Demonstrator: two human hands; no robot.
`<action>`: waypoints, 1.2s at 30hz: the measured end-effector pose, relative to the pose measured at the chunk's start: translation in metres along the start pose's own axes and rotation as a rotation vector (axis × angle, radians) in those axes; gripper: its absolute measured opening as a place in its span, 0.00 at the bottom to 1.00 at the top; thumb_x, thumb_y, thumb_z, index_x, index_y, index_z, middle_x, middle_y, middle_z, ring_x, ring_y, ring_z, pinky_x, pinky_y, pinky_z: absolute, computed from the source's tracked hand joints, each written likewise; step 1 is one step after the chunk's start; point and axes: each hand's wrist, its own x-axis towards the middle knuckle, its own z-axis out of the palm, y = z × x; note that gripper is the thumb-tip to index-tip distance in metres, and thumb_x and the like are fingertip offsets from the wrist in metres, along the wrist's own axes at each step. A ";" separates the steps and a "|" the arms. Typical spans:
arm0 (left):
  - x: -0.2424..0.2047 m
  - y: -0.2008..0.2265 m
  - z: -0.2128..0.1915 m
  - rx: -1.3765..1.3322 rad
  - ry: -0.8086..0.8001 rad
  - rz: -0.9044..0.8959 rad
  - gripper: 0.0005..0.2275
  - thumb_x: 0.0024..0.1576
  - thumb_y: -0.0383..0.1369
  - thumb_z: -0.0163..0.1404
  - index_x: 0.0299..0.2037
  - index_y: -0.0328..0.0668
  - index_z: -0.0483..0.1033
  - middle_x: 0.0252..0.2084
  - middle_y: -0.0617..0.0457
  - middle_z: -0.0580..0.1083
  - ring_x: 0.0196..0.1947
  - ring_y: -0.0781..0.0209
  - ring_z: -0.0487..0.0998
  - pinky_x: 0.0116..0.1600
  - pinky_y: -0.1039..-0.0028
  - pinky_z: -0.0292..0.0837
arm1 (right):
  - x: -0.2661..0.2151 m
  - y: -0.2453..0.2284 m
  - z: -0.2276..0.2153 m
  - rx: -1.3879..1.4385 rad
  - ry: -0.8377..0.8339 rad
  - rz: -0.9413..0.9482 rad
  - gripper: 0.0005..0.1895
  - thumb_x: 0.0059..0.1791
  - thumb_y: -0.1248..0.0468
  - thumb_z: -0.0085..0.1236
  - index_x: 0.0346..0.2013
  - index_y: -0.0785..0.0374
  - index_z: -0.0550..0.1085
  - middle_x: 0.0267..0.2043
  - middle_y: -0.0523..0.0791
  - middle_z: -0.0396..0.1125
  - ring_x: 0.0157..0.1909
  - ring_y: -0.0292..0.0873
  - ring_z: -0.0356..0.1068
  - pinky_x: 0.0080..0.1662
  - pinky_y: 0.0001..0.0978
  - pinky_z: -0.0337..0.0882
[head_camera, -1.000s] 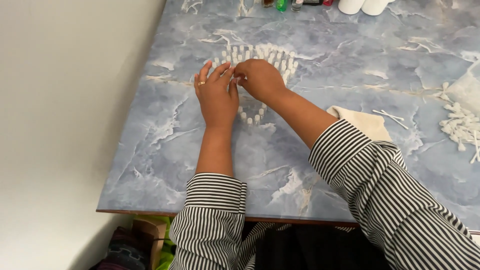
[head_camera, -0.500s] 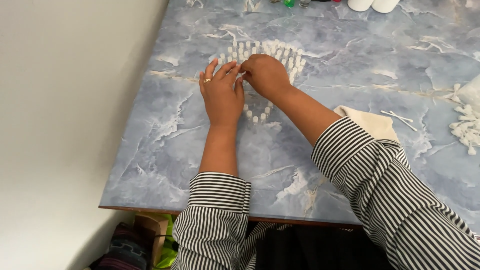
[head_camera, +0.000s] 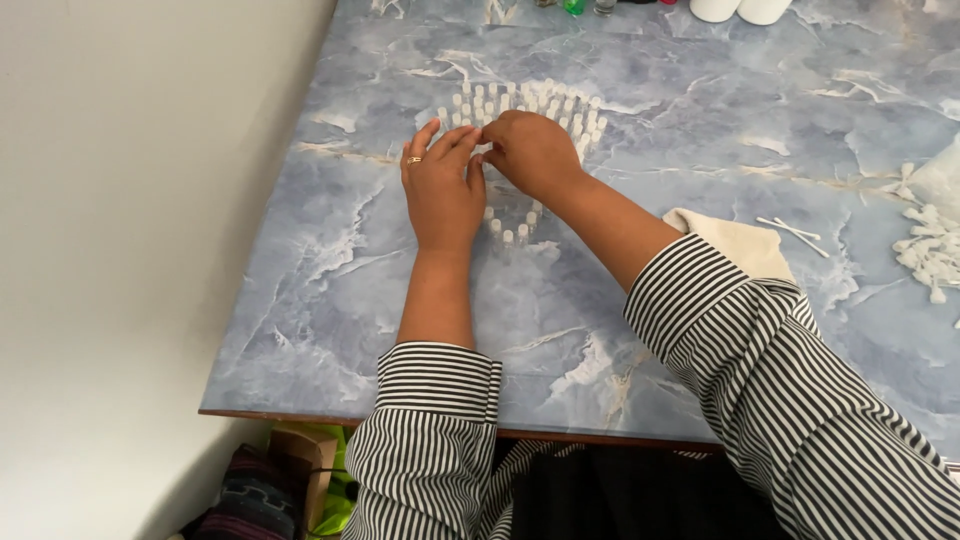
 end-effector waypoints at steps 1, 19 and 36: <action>0.001 0.002 -0.004 0.000 0.000 0.000 0.13 0.57 0.30 0.58 0.52 0.55 0.81 0.51 0.64 0.77 0.67 0.55 0.64 0.71 0.48 0.51 | -0.001 -0.001 -0.003 0.000 0.000 0.000 0.09 0.50 0.63 0.64 0.45 0.57 0.81 0.34 0.45 0.73 0.38 0.47 0.75 0.41 0.38 0.75; -0.011 0.084 -0.041 -0.238 0.390 0.510 0.11 0.56 0.23 0.53 0.35 0.57 0.83 0.39 0.66 0.79 0.47 0.59 0.77 0.57 0.68 0.70 | -0.175 0.111 -0.087 0.329 0.418 0.130 0.07 0.50 0.66 0.71 0.43 0.60 0.83 0.35 0.47 0.73 0.29 0.43 0.70 0.30 0.30 0.66; -0.083 0.199 0.127 -0.091 -0.582 0.179 0.23 0.60 0.43 0.50 0.65 0.49 0.68 0.63 0.49 0.70 0.69 0.41 0.65 0.72 0.51 0.58 | -0.240 0.168 -0.054 0.306 0.259 0.577 0.07 0.49 0.60 0.67 0.41 0.55 0.82 0.37 0.47 0.75 0.36 0.48 0.75 0.38 0.38 0.74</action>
